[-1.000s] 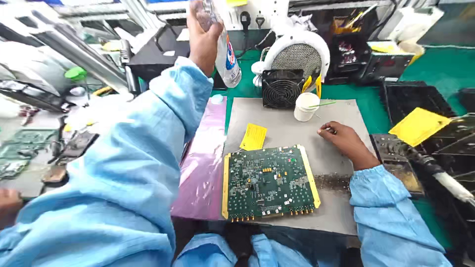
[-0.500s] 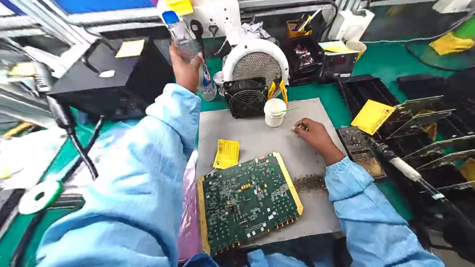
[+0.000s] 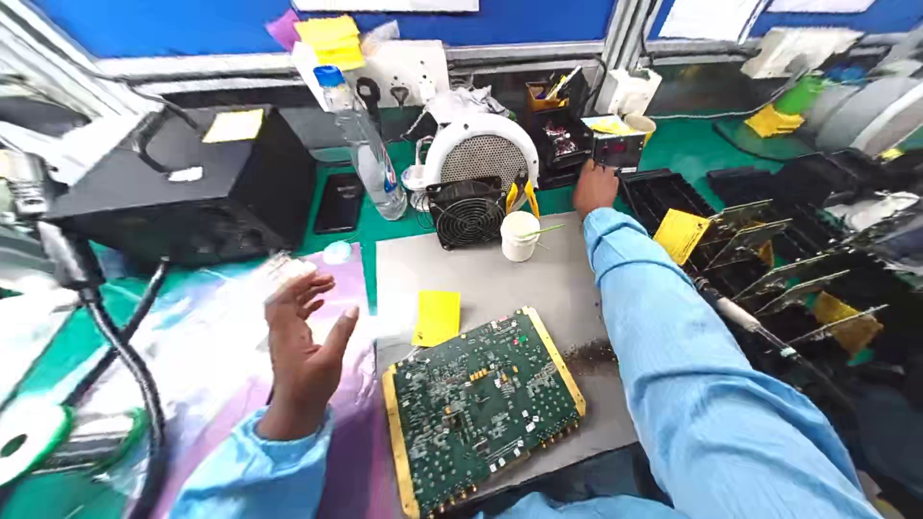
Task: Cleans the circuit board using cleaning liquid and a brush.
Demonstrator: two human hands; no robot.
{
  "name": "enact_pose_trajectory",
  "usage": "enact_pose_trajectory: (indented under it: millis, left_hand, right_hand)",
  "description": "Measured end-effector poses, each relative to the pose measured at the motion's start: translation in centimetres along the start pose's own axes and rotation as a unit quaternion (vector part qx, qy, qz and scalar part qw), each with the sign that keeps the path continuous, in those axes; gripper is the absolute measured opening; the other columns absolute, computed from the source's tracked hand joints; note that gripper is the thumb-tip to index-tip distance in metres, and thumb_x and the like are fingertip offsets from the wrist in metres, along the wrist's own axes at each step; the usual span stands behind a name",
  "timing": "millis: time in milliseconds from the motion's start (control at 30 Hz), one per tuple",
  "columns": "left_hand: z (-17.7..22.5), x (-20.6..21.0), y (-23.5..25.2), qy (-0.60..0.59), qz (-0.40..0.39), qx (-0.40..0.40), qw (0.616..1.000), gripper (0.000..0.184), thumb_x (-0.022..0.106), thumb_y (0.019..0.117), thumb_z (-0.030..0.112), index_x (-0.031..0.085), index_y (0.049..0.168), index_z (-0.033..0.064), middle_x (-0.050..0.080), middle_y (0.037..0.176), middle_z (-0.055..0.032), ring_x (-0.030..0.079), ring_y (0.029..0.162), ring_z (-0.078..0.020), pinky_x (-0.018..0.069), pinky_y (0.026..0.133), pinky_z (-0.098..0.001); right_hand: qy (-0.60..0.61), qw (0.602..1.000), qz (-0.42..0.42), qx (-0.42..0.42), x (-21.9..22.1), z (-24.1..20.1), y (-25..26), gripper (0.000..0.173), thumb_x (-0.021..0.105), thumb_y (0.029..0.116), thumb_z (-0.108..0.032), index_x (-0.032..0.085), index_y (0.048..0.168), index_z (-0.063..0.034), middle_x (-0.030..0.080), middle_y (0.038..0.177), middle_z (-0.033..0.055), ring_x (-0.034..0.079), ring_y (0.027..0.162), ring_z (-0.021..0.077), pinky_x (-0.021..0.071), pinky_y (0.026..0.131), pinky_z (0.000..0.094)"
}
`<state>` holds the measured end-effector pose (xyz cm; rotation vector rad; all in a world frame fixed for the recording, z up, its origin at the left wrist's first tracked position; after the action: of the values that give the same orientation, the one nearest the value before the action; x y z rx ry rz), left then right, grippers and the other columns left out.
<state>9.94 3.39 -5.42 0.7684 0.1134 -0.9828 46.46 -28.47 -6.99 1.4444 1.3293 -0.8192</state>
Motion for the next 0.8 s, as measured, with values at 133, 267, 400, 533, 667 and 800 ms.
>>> enact_pose_trajectory:
  millis: [133,267,400,533,667,800]
  left_hand:
    - [-3.8,-0.8,-0.9,0.055,0.028,0.011,0.998,0.061,0.063,0.0946,0.021,0.041,0.136,-0.0183,0.058,0.129,-0.0258,0.057,0.12,-0.0181,0.0471,0.102,-0.0311]
    - [-3.7,-0.9,-0.5,0.006,-0.001,-0.049,0.999,0.058,0.059,0.0958,0.022,0.041,0.137,-0.0155,0.059,0.126,-0.0193,0.058,0.114,-0.0119,0.048,0.099,-0.027]
    - [-3.5,-0.6,-1.1,0.024,-0.063,-0.052,0.996,0.051,0.059,0.096,0.024,0.052,0.131,-0.0124,0.061,0.125,-0.0235,0.059,0.116,-0.0181,0.0476,0.1,-0.0324]
    - [-3.2,-0.6,-0.8,0.037,-0.109,-0.04,0.993,0.046,0.059,0.0967,0.026,0.059,0.126,-0.0096,0.064,0.123,-0.0242,0.06,0.116,-0.0238,0.0471,0.101,-0.0394]
    - [-3.0,-0.8,-1.0,0.036,-0.216,-0.035,0.975,0.045,0.062,0.0963,0.026,0.062,0.126,-0.0072,0.063,0.127,-0.025,0.059,0.121,-0.0318,0.0453,0.106,-0.0487]
    - [-1.8,-0.7,-0.5,0.059,-0.338,-0.047,0.938,0.046,0.072,0.092,0.021,0.063,0.129,-0.0047,0.062,0.125,-0.0264,0.059,0.114,-0.0396,0.0465,0.096,-0.0572]
  right_hand:
    - [-0.028,0.999,-0.015,-0.038,-0.4,0.1,1.2,0.039,0.059,0.1,-0.008,0.058,0.131,0.0143,0.057,0.133,0.0397,0.047,0.133,0.0587,0.039,0.104,0.0718]
    - [-0.02,0.998,-0.051,-0.027,-1.9,0.4,0.9,0.043,0.055,0.1045,-0.021,0.059,0.13,0.0129,0.052,0.139,0.0391,0.054,0.125,0.0587,0.0447,0.095,0.0749]
    - [0.049,0.997,-0.067,-0.001,-2.5,1.4,-1.4,0.044,0.049,0.1061,-0.018,0.05,0.138,0.0125,0.057,0.131,0.04,0.058,0.121,0.058,0.0456,0.095,0.0742]
    - [0.051,0.997,-0.052,0.018,-4.2,1.2,-5.2,0.04,0.047,0.1063,-0.017,0.054,0.135,0.0109,0.06,0.127,0.0388,0.06,0.119,0.0565,0.046,0.095,0.0734]
    - [0.009,0.998,-0.04,0.045,-6.7,1.5,-9.6,0.04,0.045,0.1072,-0.018,0.056,0.132,0.0101,0.061,0.125,0.0387,0.06,0.117,0.0576,0.0463,0.091,0.075]
    - [0.011,0.998,0.026,0.054,-11.1,3.3,-15.8,0.052,0.044,0.1079,-0.035,0.061,0.131,0.0073,0.062,0.127,0.038,0.059,0.12,0.0572,0.0426,0.095,0.0763]
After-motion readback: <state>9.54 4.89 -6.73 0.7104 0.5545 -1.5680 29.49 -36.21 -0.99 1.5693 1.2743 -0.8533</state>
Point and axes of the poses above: each hand's wrist, its own y-axis towards the middle knuckle, its own x-axis out of the palm, z = x × y, the point moved 1 cm from there along y, towards the middle knuckle
